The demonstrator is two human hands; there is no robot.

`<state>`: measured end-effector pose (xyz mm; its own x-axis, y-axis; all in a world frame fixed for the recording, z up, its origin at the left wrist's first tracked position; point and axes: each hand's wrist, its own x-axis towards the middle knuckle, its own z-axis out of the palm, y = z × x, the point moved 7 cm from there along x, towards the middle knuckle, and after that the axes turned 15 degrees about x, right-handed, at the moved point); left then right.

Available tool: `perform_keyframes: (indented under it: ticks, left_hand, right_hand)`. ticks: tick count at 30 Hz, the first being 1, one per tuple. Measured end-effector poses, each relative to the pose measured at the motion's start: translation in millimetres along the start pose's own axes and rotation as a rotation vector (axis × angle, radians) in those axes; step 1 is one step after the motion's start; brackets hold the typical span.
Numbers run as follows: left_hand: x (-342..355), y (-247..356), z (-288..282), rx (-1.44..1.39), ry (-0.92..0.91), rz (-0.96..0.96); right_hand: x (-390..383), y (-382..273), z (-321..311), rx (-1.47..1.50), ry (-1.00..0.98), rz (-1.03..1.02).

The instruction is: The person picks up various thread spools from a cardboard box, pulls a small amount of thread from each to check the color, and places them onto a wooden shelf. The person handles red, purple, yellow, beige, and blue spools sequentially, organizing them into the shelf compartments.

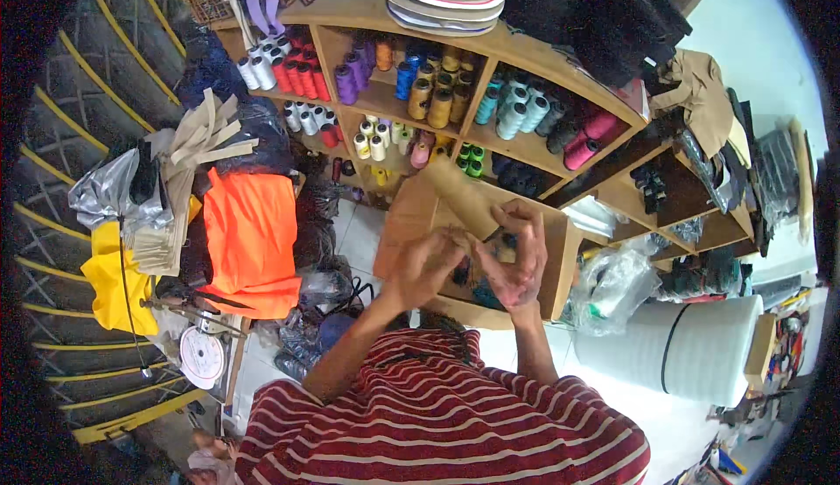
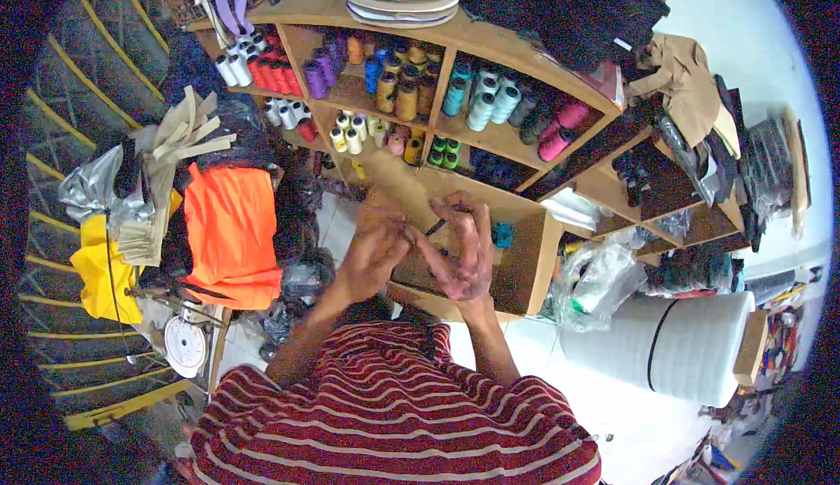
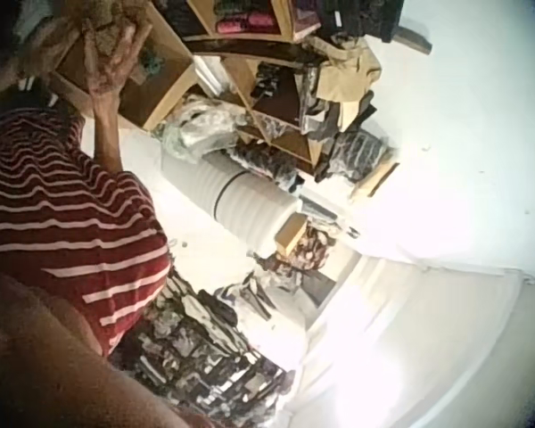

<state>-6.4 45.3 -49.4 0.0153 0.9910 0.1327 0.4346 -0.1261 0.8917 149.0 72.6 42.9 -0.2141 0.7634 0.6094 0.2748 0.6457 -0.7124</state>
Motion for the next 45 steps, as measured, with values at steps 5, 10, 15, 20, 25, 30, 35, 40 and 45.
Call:
perform_keyframes:
  ticks: [5,10,15,20,25,30,35,40,45]
  left_hand:
    - [-42.0,-60.8,13.5,-0.115,0.204,-0.124]
    - [-133.0,-289.7,12.4,0.438,0.273,-0.413]
    - [-279.6,-427.1,-8.1,0.779,0.096,-0.728]
    - [-359.9,-473.7,-20.8,0.956,-0.05,-0.885]
    - [-424.2,-478.9,-52.4,1.351,-0.167,-1.032]
    - [-415.2,-470.9,-82.0,1.134,-0.236,-1.178]
    - [-314.2,-499.0,-64.8,0.89,-0.081,-0.654]
    - [-33.5,-128.5,-19.6,0.095,-0.204,-0.349]
    - [21.3,27.7,-21.2,0.159,0.107,0.279]
  right_hand:
    - [13.3,14.5,-28.3,-0.019,0.164,-0.079]
    - [34.8,3.6,-47.0,-0.143,0.219,-0.12]
    - [48.8,0.4,-55.3,-0.207,0.219,-0.055]
    - [62.4,8.7,-90.8,-0.163,0.381,-0.243]
    - [72.3,-3.4,-92.0,-0.157,0.417,-0.251]
    - [63.6,9.9,-110.4,-0.243,0.434,-0.203]
    - [52.5,13.5,-77.2,-0.032,0.292,-0.132]
    - [42.5,-7.4,-40.2,-0.058,0.144,-0.178]
    - [37.4,-15.3,-23.6,0.051,0.059,-0.159]
